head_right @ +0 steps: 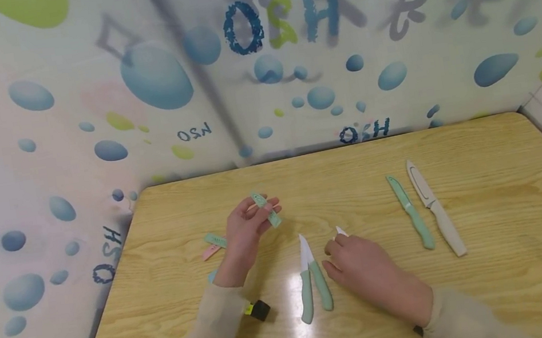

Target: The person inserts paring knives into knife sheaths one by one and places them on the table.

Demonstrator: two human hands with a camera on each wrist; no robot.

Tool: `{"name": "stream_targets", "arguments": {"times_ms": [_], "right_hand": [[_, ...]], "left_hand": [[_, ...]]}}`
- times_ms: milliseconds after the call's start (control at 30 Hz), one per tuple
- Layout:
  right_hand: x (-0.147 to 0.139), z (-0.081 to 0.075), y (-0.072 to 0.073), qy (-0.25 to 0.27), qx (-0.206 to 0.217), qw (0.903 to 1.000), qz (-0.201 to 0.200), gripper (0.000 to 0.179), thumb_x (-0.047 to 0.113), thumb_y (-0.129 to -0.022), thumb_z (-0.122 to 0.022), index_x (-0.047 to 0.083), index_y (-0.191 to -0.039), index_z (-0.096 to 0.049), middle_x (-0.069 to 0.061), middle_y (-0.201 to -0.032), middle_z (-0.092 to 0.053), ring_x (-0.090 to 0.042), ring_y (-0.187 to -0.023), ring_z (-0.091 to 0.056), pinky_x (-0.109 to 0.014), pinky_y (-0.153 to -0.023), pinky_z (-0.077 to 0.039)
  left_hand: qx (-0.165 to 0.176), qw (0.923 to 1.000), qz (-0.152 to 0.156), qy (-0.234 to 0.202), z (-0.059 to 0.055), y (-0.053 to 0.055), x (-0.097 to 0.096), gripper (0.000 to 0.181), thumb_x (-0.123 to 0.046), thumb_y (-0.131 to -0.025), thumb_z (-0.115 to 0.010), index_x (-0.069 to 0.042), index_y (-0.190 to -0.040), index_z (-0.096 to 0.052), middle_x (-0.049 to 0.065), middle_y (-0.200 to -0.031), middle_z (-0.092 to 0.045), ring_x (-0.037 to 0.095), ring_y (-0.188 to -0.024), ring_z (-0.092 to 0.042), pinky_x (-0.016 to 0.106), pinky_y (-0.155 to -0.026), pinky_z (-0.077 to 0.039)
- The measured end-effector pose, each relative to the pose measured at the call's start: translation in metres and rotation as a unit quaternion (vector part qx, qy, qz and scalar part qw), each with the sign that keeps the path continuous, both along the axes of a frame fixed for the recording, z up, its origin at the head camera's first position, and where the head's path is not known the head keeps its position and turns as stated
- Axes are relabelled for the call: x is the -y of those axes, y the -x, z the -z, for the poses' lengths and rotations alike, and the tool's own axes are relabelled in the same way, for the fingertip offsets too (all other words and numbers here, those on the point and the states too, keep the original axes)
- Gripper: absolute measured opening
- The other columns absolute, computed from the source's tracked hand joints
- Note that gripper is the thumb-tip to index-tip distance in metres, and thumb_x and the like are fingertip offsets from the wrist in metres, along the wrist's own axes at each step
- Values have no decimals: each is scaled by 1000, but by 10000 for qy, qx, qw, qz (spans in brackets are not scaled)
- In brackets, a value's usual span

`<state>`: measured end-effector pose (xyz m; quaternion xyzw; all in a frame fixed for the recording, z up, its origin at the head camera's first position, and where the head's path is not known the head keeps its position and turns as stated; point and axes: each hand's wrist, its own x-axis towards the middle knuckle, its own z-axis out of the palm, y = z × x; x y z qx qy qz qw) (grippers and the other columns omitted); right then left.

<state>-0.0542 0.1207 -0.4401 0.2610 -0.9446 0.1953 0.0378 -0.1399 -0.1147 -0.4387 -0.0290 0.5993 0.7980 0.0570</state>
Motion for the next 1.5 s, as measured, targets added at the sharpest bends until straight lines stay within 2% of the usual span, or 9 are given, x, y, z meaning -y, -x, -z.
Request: {"name": "stream_targets", "arguments": {"times_ms": [167,267,467,733,1033,1500], "right_hand": [[10,5,-1,-43,-20,9997,-221,19,23,-92,-78,7,-97,-70,0,-87,-64,-14,-73,-62,-32,-60,-56],[15,6,-2,-127,109,9994,-308,21,25,-93,-78,6,-96,-70,-2,-87,-65,-16,-75,-62,-33,-60,-57],[23,6,-5,-284,503,9982,-153,29,31,-93,-77,4,-97,-70,-5,-90,-65,-20,-76,-63,-38,-63,-58],[26,7,-7,-447,214,9987,-120,35,34,-87,-84,5,-92,-64,-3,-80,-56,-14,-63,-52,-32,-50,-48],[25,8,-5,-442,-231,9987,-145,35,20,-82,-87,6,-79,-55,0,-67,-44,-11,-55,-39,-26,-41,-35],[26,9,-2,-289,7,9996,54,38,12,-81,-82,11,-69,-46,2,-61,-39,-10,-53,-37,-26,-39,-33]], "left_hand": [[44,9998,-120,-134,0,-2,1,27,0,-100,-67,6,-125,-60,22,-117,-73,25,-98,-76,35,-88,-63],[53,9996,-187,-205,1,-3,2,27,0,-100,-67,6,-125,-59,22,-118,-73,24,-98,-76,34,-88,-63],[64,9990,-313,-313,3,-3,2,30,0,-100,-66,7,-128,-58,21,-116,-74,22,-98,-76,32,-86,-63],[44,9984,-391,-398,4,-4,2,32,1,-99,-67,8,-129,-57,20,-114,-75,20,-96,-76,30,-83,-63],[33,9985,-363,-396,6,-4,3,37,1,-100,-67,11,-133,-54,22,-118,-73,21,-98,-76,30,-84,-63],[-1,9988,-295,-392,7,-6,3,43,0,-99,-68,14,-136,-51,23,-119,-72,21,-99,-76,32,-88,-62]]}}
